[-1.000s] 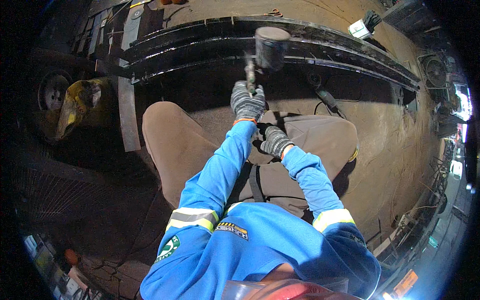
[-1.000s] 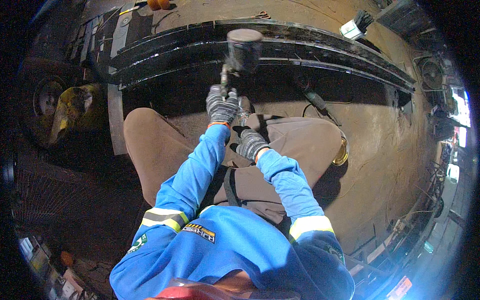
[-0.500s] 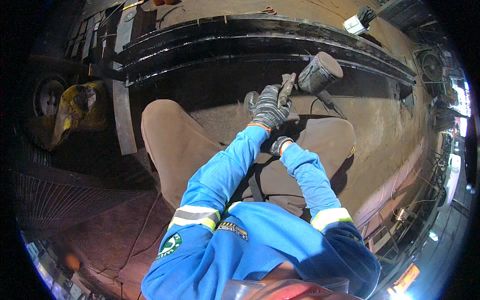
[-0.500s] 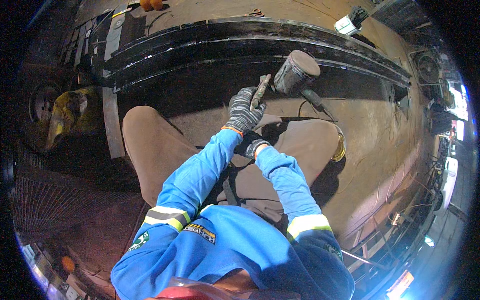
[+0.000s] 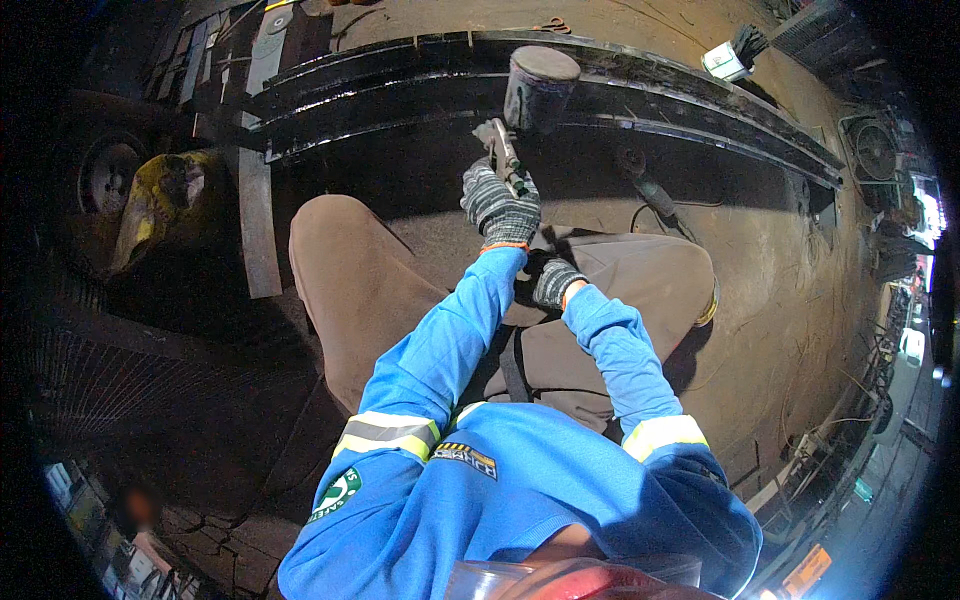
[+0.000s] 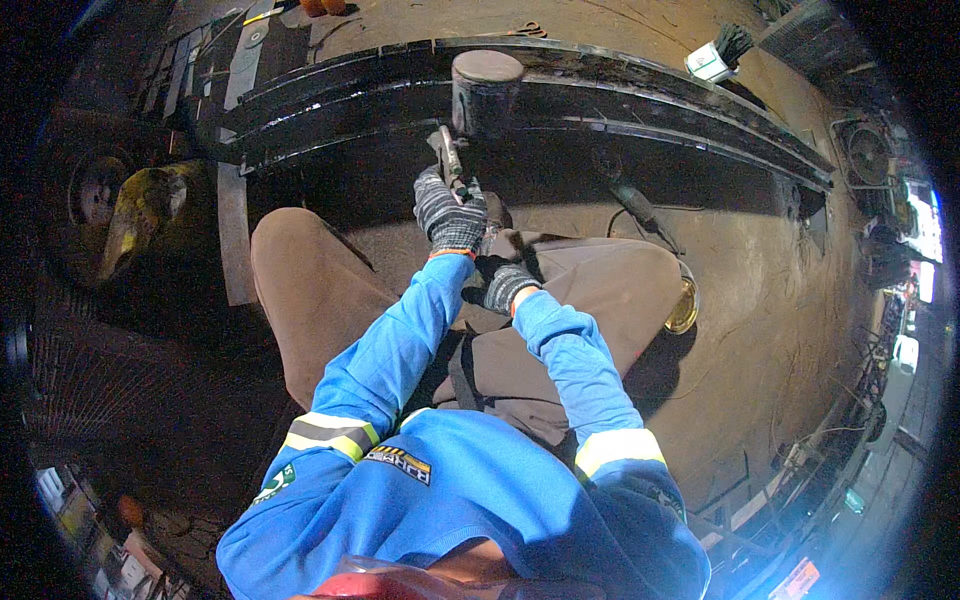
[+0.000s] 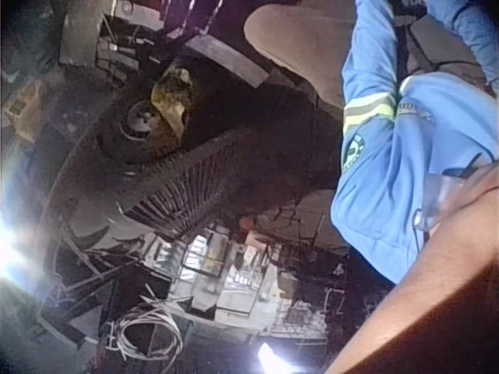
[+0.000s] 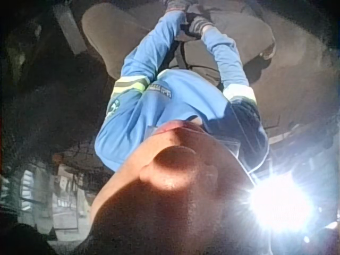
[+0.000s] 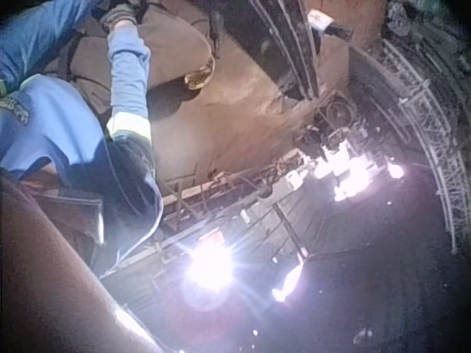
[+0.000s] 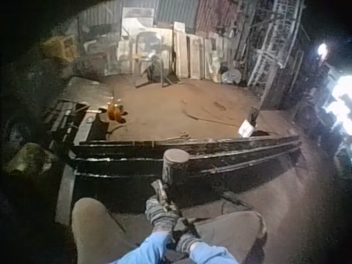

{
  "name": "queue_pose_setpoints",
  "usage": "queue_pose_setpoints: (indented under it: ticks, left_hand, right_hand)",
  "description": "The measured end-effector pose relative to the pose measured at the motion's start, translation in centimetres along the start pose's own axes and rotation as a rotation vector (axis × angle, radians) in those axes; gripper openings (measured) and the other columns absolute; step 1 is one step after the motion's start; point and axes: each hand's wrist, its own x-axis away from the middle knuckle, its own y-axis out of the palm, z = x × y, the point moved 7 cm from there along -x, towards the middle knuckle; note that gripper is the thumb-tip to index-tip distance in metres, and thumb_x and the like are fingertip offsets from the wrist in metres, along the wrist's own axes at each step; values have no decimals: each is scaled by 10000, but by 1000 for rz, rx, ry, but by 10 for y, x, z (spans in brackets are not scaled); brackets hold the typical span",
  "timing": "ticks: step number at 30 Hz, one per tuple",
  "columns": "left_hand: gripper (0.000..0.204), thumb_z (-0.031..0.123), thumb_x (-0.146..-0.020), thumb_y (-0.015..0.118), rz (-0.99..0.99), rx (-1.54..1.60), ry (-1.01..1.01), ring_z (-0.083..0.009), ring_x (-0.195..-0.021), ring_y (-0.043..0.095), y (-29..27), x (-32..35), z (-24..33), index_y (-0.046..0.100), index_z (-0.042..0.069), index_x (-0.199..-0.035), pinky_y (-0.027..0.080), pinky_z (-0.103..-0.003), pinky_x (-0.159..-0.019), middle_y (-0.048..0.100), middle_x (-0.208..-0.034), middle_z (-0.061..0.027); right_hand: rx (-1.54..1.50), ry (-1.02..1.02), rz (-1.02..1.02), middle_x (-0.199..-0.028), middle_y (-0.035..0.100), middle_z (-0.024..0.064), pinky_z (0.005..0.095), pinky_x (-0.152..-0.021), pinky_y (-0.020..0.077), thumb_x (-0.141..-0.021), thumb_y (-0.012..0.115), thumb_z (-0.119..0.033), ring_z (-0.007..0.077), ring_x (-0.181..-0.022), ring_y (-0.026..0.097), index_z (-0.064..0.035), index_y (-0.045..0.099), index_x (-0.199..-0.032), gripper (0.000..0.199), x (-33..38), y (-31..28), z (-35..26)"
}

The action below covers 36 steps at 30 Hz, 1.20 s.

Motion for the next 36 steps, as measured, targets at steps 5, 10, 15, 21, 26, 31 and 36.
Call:
queue_pose_setpoints:
  ticks: [5,10,15,21,26,31,36]
  left_hand:
    - [447,245,-729,709,6,64,-19,-370,-926,576,6,-4,-8,552,2,-1071,463,-419,-824,567,-987,-208]
    - [381,234,-712,727,-64,51,-55,-367,-830,598,20,-12,-18,566,22,-984,481,-434,-754,592,-888,-188]
    - [376,210,-674,743,-172,61,43,-374,-847,614,28,-1,-5,560,49,-959,493,-439,-750,614,-917,-191]
    - [361,216,-663,745,-337,78,165,-365,-840,623,37,3,7,574,68,-944,504,-436,-738,630,-901,-182]
    - [330,206,-669,729,-464,133,231,-363,-834,614,53,6,6,575,64,-924,501,-430,-728,624,-880,-175]
    - [384,123,-667,695,-502,363,481,-351,-894,590,65,11,17,573,41,-1022,490,-404,-774,599,-963,-178]
    - [387,130,-688,690,-459,302,412,-357,-886,592,65,12,11,571,47,-1046,488,-412,-787,599,-963,-178]
  right_hand:
    - [124,9,107,-1270,523,165,395,-999,389,-749,595,-527,319,-1165,496,-127,476,-1295,687,-13,10,11]
    - [135,32,44,-1276,518,191,418,-965,418,-750,598,-568,353,-1144,515,-117,435,-1341,761,-11,4,5]
    - [43,58,16,-1291,505,191,416,-974,411,-769,575,-567,350,-1156,507,-116,458,-1322,723,-1,-4,-1]
    - [-24,-9,18,-1324,475,184,416,-1007,384,-795,554,-541,349,-1184,481,-116,464,-1311,674,-4,-5,-11]
    - [-98,-21,10,-1316,480,192,411,-1011,382,-799,566,-516,349,-1182,483,-121,482,-1295,640,0,-22,-29]
    - [-249,-123,81,-1280,513,189,414,-999,389,-808,554,-528,346,-1165,499,-122,515,-1266,614,-30,5,-11]
    - [-137,-211,160,-1252,540,182,419,-984,398,-824,529,-544,339,-1148,515,-129,532,-1253,597,-40,15,-1]
